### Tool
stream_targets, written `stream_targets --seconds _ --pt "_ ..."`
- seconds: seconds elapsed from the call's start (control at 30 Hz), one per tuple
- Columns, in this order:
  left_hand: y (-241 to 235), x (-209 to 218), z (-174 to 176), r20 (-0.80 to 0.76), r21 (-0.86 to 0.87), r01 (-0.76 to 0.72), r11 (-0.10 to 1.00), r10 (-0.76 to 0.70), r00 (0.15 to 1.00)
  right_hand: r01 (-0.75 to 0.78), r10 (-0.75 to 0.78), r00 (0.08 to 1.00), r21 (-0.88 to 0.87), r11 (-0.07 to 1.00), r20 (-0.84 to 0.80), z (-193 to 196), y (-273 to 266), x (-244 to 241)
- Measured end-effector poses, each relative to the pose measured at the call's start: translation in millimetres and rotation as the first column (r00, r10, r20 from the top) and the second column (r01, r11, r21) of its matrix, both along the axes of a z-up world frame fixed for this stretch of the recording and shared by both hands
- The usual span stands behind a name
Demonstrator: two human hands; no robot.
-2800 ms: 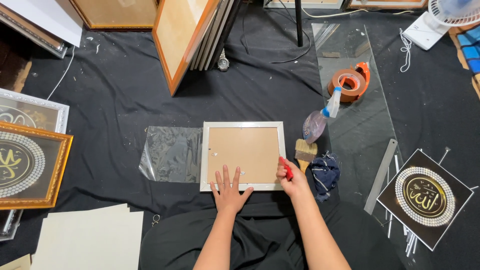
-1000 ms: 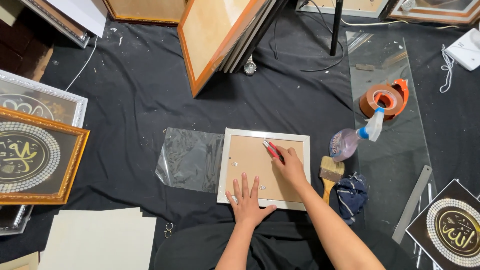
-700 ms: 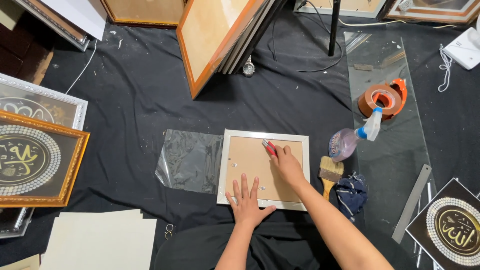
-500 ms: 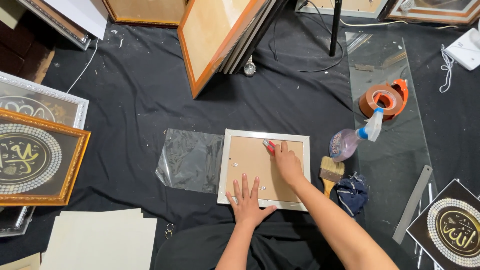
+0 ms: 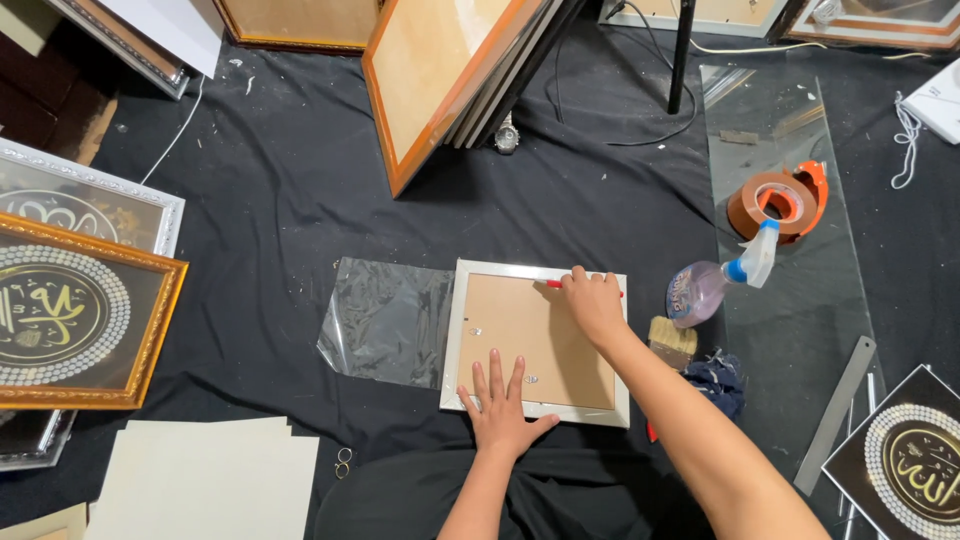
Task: The person uses a red utility knife to cut a clear plastic sheet covering a square frame. They slice along the edges, remove the plastic, and then lift the cardboard backing from the frame.
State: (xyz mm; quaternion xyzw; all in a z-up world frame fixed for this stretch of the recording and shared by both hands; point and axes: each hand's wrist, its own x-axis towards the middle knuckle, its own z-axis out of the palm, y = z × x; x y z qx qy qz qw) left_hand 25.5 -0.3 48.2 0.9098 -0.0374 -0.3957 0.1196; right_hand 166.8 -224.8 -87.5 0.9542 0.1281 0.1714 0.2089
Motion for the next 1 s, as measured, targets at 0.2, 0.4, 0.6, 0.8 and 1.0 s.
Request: stream_targets --seconds 0.2,0.4,0.6,0.8,1.0 --pt "1 2 3 -0.014 -0.010 -0.007 1.000 0.007 1.000 -0.034 0.031 0.997 0.042 0.999 0.064 1 -3 10" --pt "-1 2 1 -0.012 0.003 -0.003 1.000 0.003 1.000 -0.148 0.136 0.973 0.051 0.988 0.187 13 -13 35" --pt "-1 3 4 -0.036 0.008 0.002 1.000 -0.002 0.999 -0.006 0.003 0.987 -0.021 1.000 -0.158 11 -18 60" --pt "-1 3 1 -0.025 -0.007 -0.005 1.000 0.005 1.000 0.132 -0.129 0.844 -0.032 0.991 -0.521 36 -12 79" --pt "-4 -18 -132 0.879 0.170 -0.047 0.984 -0.130 0.459 0.157 -0.160 0.794 -0.056 0.986 -0.587 50 -6 84"
